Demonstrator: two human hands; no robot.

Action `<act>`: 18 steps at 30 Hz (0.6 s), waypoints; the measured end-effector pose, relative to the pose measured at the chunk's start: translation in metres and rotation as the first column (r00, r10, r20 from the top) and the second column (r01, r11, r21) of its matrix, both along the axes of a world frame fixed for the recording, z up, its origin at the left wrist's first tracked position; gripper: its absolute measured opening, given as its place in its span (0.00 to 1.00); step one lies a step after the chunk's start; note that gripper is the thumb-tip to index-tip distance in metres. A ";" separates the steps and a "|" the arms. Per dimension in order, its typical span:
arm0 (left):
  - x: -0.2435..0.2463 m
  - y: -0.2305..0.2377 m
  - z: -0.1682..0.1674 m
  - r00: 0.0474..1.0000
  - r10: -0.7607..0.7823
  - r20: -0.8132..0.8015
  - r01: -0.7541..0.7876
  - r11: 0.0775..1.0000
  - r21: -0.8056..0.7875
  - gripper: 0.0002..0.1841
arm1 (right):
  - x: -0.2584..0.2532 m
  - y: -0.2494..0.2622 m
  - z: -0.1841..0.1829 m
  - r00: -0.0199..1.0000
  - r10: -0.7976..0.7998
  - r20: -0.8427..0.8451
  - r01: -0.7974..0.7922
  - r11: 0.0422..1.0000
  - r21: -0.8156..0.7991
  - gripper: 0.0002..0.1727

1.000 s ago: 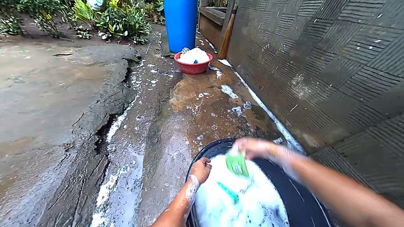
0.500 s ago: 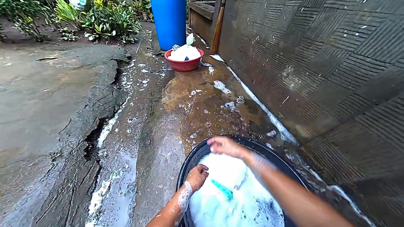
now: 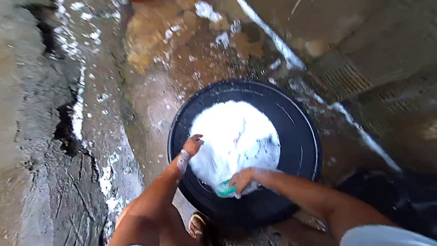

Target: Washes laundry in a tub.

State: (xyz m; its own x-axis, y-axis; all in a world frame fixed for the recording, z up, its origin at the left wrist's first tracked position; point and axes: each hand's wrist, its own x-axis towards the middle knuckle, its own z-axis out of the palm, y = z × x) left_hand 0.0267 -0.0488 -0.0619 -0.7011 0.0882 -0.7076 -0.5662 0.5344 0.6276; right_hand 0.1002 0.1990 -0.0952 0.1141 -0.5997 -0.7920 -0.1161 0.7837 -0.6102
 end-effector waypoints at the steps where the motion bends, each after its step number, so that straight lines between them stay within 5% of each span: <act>1: -0.001 0.001 -0.013 0.999 -0.042 0.005 0.043 0.997 -0.064 0.26 | -0.015 0.009 0.010 0.999 -0.038 0.022 0.039 0.999 -0.012 0.24; 3: -0.002 0.007 -0.037 0.996 -0.083 -0.017 0.078 0.972 -0.220 0.31 | -0.057 0.038 0.009 0.936 -0.345 -0.075 0.335 0.934 -0.122 0.20; 4: -0.001 0.013 -0.048 0.996 -0.083 -0.040 0.068 0.956 -0.286 0.34 | -0.079 0.059 0.000 0.813 -0.568 -0.130 0.538 0.817 -0.208 0.19; 6: 0.010 0.034 -0.073 0.994 -0.074 -0.077 0.038 0.918 -0.394 0.39 | -0.113 0.102 -0.040 0.356 -0.920 -0.161 0.844 0.391 -0.366 0.21; 8: 0.037 0.066 -0.099 0.992 -0.071 -0.108 0.017 0.899 -0.437 0.42 | -0.115 0.125 -0.074 -0.151 -0.988 -0.036 0.909 -0.125 -0.398 0.26; 10: 0.068 0.100 -0.115 0.986 -0.151 -0.067 0.103 0.878 -0.467 0.42 | -0.083 0.105 -0.094 -0.434 -0.895 0.103 0.845 -0.444 -0.299 0.31; 11: 0.080 0.115 -0.117 0.976 -0.217 -0.010 0.187 0.863 -0.469 0.40 | -0.062 0.080 -0.099 -0.509 -0.851 0.126 0.816 -0.524 -0.245 0.31; 14: 0.086 0.129 -0.115 0.942 -0.331 0.048 0.315 0.833 -0.455 0.34 | -0.022 0.002 -0.081 -0.459 -0.803 0.379 0.844 -0.528 -0.097 0.23; 16: 0.072 0.115 -0.109 0.980 -0.181 -0.086 0.130 0.900 -0.415 0.32 | -0.032 -0.041 -0.038 -0.409 -0.627 0.663 0.862 -0.503 0.057 0.21; 18: 0.043 0.109 -0.072 0.991 -0.046 -0.123 -0.013 0.897 -0.441 0.26 | -0.041 -0.065 0.018 -0.197 -0.589 0.784 0.915 -0.397 -0.068 0.21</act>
